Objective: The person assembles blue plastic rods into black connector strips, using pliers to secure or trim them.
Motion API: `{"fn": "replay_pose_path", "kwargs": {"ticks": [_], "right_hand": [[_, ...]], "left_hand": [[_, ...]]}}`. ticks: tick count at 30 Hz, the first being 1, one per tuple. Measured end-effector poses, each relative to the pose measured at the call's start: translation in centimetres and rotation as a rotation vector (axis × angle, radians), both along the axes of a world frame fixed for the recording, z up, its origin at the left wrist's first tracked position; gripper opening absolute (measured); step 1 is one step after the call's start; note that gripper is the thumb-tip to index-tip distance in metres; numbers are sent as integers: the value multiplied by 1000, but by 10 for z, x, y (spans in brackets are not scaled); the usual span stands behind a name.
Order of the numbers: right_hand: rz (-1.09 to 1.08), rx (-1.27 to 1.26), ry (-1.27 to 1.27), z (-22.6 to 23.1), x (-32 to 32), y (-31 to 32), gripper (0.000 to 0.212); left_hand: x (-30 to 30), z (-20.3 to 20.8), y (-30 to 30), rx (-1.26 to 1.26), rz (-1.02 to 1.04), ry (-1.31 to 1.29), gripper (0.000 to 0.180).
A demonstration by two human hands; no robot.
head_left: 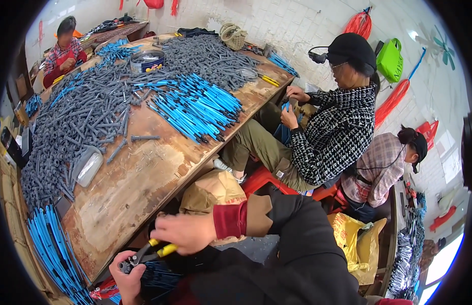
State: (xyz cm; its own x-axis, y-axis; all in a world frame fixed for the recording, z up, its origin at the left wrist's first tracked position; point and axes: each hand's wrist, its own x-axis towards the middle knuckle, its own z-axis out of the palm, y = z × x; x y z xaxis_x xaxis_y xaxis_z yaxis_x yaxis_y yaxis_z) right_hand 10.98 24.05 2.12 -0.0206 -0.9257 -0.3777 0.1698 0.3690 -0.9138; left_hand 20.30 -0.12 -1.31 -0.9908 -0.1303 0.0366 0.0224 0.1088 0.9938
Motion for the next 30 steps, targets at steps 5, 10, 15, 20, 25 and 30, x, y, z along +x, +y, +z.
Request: {"fn": "replay_pose_path", "kwargs": {"ticks": [5, 10, 15, 20, 25, 30], "right_hand": [[124, 67, 343, 20, -3, 0, 53], [183, 103, -675, -55, 22, 1, 60], [-49, 48, 388, -11, 4, -2, 81], [-136, -18, 956, -18, 28, -17, 79], [-69, -87, 1019, 2, 30, -21, 76], [-82, 70, 909, 8, 29, -21, 51]], "left_hand": [[-1, 4, -5, -109, -156, -54, 39], [-3, -1, -13, -154, -426, 49, 39], [-10, -2, -4, -24, -268, 16, 31], [7, 3, -13, -85, -193, 0, 33], [9, -3, -14, -64, -213, 43, 32], [9, -4, -19, -9, -293, 88, 30]]}}
